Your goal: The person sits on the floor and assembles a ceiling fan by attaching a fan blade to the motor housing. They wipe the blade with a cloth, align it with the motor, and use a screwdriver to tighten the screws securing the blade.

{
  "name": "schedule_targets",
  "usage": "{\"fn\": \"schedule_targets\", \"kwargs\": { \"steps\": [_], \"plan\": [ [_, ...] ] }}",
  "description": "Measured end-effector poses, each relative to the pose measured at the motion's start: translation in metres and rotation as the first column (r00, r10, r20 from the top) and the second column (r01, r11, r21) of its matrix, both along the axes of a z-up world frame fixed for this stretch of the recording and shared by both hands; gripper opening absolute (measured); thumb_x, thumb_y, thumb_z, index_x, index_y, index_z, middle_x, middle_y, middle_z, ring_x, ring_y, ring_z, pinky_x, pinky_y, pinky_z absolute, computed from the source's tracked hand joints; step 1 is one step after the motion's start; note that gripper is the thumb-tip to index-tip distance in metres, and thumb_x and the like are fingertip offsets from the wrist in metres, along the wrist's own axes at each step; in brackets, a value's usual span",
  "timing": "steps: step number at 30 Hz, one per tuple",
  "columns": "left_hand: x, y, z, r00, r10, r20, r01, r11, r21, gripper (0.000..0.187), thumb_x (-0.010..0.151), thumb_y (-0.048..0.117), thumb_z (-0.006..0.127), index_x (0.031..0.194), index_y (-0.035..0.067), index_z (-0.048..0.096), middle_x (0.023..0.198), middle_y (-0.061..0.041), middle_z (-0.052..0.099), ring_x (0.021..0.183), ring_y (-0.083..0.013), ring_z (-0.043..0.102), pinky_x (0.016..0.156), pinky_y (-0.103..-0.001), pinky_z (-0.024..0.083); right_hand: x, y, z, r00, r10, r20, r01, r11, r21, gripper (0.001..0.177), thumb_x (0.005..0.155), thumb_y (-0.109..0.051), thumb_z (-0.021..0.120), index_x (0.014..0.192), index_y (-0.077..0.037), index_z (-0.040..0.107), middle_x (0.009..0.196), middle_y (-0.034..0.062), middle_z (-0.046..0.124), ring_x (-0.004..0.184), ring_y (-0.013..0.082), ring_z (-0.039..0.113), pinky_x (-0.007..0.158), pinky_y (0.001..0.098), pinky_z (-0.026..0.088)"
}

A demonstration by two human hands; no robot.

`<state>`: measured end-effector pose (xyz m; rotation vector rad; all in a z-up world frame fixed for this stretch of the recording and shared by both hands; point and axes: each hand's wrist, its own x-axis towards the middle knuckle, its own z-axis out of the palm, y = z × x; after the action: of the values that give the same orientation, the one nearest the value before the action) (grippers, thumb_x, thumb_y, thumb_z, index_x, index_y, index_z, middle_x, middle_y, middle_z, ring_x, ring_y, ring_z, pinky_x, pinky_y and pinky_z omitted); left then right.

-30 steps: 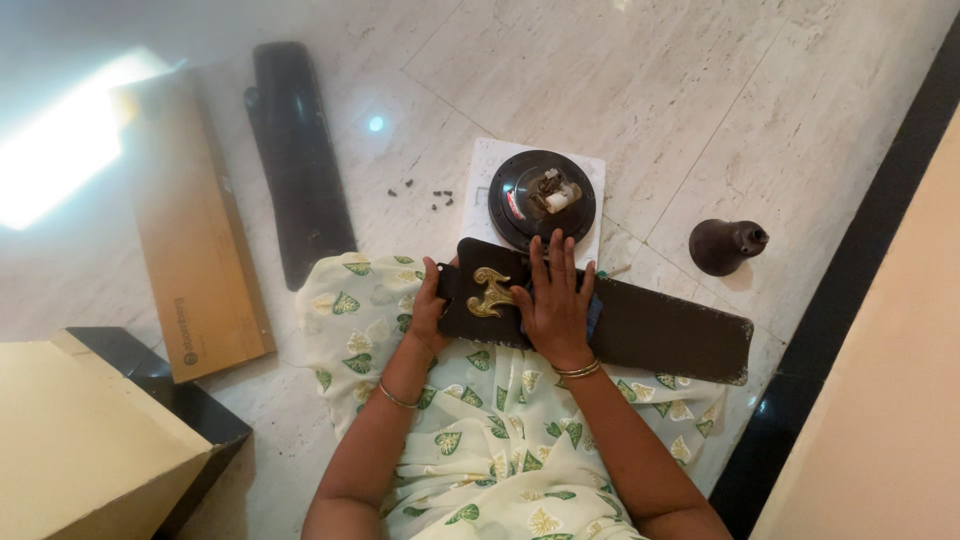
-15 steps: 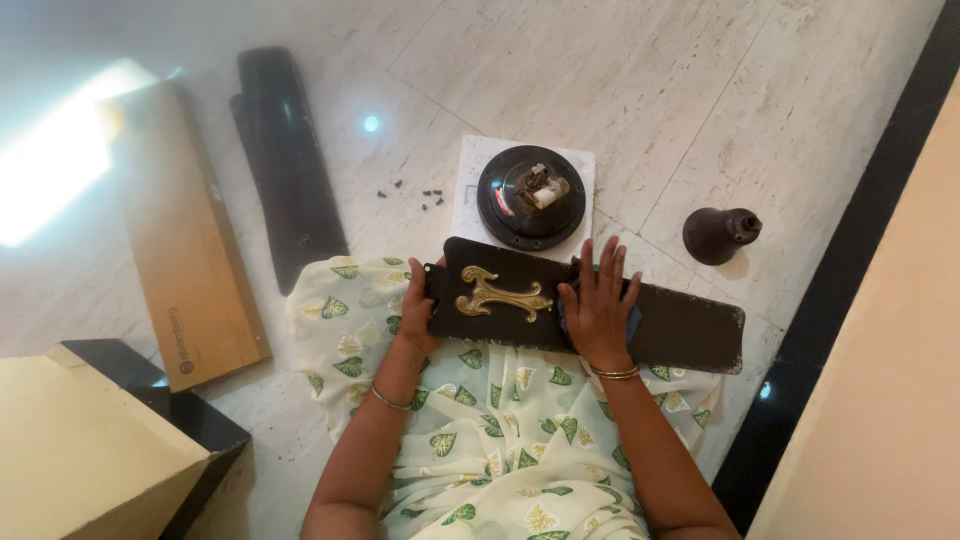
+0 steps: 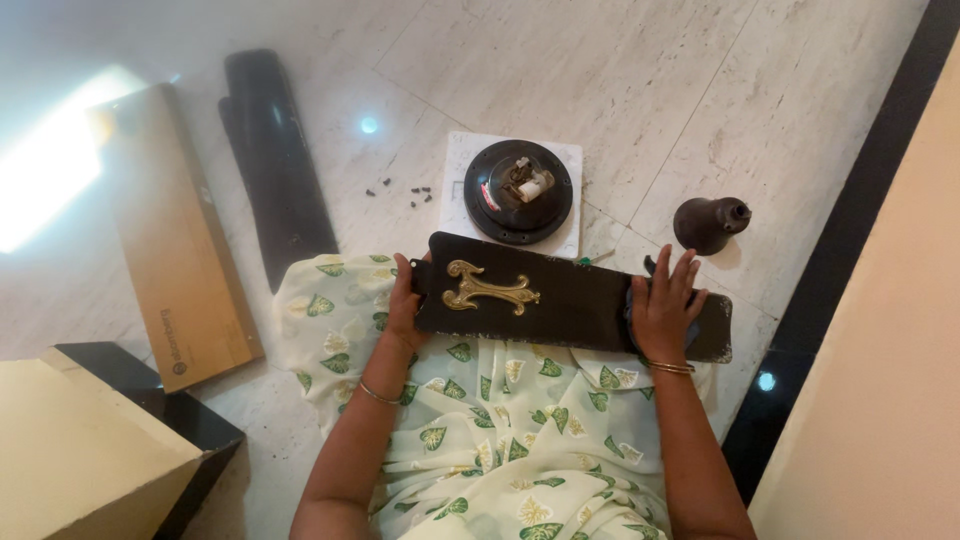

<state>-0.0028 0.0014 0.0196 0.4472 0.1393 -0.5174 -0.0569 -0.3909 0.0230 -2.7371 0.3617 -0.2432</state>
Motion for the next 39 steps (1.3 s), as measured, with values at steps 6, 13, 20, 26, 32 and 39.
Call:
{"fn": "schedule_targets", "kwargs": {
  "steps": [6,13,20,26,32,39],
  "plan": [
    [-0.001,0.0,0.004,1.0,0.015,-0.006,-0.015,0.996,0.091,0.093,0.096,0.075,0.037,0.161,0.008,0.035,0.141,-0.014,0.061,0.123,-0.0262,0.064,0.104,-0.042,0.054,-0.004,-0.052,-0.02,0.988,-0.147,-0.05,0.149,0.988,0.041,0.072,0.107,-0.057,0.031,0.166,-0.019,0.019,0.171,0.0251,0.008,0.158,0.0446,0.008,0.118,0.0725,0.005],
    [-0.001,-0.003,0.006,1.0,0.017,-0.001,-0.017,0.997,0.069,0.091,0.096,0.075,0.035,0.16,0.009,0.036,0.141,-0.014,0.061,0.123,-0.0273,0.064,0.105,-0.044,0.054,-0.008,-0.111,-0.051,0.946,-0.299,-0.122,0.305,0.952,0.033,0.072,0.107,-0.061,0.029,0.165,-0.02,0.024,0.171,0.0244,0.01,0.159,0.0434,0.011,0.119,0.0702,0.014],
    [0.0,-0.003,0.001,0.999,0.05,-0.003,-0.048,0.981,0.187,0.091,0.093,0.077,0.034,0.154,0.01,0.043,0.136,-0.013,0.064,0.12,-0.026,0.065,0.103,-0.044,0.055,-0.018,-0.155,-0.072,0.923,-0.345,0.169,0.252,0.876,0.41,0.065,0.107,-0.057,0.042,0.132,-0.003,0.066,0.13,0.0281,0.067,0.121,0.0395,0.062,0.102,0.0444,0.046],
    [0.0,0.002,-0.028,0.995,0.097,-0.005,-0.093,0.967,0.238,0.083,0.092,0.081,0.032,0.125,0.01,0.059,0.116,-0.009,0.067,0.105,-0.022,0.069,0.095,-0.041,0.059,-0.029,-0.156,-0.079,0.807,-0.479,0.344,0.376,0.867,0.326,0.07,0.114,-0.055,0.053,0.076,0.002,0.065,0.068,0.0161,0.063,0.061,0.0246,0.056,0.062,0.0413,0.043],
    [0.004,0.004,-0.033,0.887,0.186,0.423,-0.393,0.784,0.481,0.085,0.105,0.082,0.024,0.115,0.008,0.064,0.109,-0.013,0.071,0.101,-0.0242,0.07,0.096,-0.038,0.055,-0.04,-0.165,-0.04,0.448,-0.739,0.503,-0.077,0.528,0.846,0.063,0.118,-0.047,0.055,0.067,-0.014,0.038,0.064,0.0035,0.042,0.051,0.0168,0.039,0.05,0.0319,0.034],
    [0.01,0.017,0.026,0.985,0.145,0.097,-0.169,0.931,0.324,0.061,0.099,0.035,0.04,0.156,0.014,0.036,0.163,-0.014,0.035,0.151,-0.0314,0.03,0.124,-0.047,0.024,-0.05,-0.182,0.011,0.422,-0.51,0.749,-0.775,0.225,0.59,0.067,0.113,-0.046,0.029,0.069,-0.004,0.058,0.063,0.0193,0.062,0.051,0.0294,0.059,0.08,0.0423,0.063]
  ]
}}
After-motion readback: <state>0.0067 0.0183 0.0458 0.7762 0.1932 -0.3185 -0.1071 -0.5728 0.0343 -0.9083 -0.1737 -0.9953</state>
